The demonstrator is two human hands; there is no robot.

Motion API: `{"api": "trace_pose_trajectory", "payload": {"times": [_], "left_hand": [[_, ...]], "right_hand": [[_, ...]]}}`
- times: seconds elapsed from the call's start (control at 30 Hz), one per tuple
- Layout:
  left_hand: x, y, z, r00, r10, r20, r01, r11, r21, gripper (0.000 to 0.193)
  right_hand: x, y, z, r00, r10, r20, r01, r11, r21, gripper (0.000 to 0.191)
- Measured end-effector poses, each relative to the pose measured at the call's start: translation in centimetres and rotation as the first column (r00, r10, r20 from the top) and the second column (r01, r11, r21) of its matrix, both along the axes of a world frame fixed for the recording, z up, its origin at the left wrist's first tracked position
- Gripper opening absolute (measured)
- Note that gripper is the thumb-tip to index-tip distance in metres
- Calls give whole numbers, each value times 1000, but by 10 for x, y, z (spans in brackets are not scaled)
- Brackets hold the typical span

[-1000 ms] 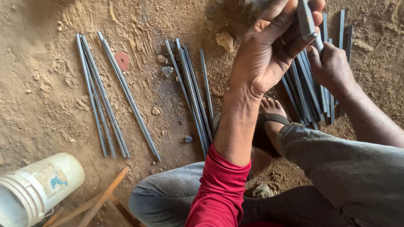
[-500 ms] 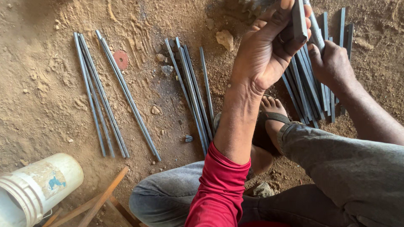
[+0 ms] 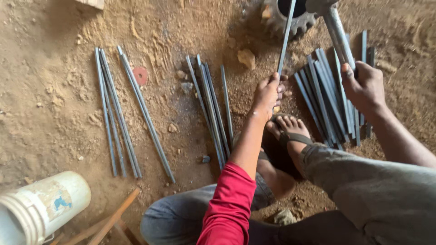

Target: The person sits on the ground and repeatedly sharpens the ends of metal rods using a hammer and a gear-like anvil. They pick up rods from a pile, strike them against the anvil, and place the sharpened rods into a separate pile.

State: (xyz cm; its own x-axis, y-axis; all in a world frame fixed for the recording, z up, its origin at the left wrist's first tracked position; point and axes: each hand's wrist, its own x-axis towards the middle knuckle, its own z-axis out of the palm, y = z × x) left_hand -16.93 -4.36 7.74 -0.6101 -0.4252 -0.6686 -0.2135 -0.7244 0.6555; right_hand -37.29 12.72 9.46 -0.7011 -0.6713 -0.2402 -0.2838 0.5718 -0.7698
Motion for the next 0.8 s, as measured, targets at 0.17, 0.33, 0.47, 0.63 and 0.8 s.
{"api": "trace_pose_trajectory", "payload": {"times": [0.17, 0.33, 0.47, 0.63, 0.8], "left_hand": [[-16, -3, -28, 998, -29, 50, 31, 999, -34, 40], [-16, 6, -35, 993, -15, 116, 21, 999, -47, 36], [-19, 9, -38, 996, -3, 89, 10, 997, -71, 42], [-15, 5, -33, 988, 38, -152, -17, 990, 138, 42], [-11, -11, 5, 905, 103, -413, 109, 881, 460, 38]], "right_hand": [[-9, -4, 6, 982, 107, -158, -164, 895, -415, 57], [-24, -18, 5, 897, 169, -409, -314, 894, -319, 52], [-23, -27, 10, 961, 169, -219, -154, 985, 84, 39], [-8, -18, 9, 997, 50, -66, -44, 995, 84, 41], [-1, -16, 7, 999, 40, 11, -41, 963, 266, 47]]}}
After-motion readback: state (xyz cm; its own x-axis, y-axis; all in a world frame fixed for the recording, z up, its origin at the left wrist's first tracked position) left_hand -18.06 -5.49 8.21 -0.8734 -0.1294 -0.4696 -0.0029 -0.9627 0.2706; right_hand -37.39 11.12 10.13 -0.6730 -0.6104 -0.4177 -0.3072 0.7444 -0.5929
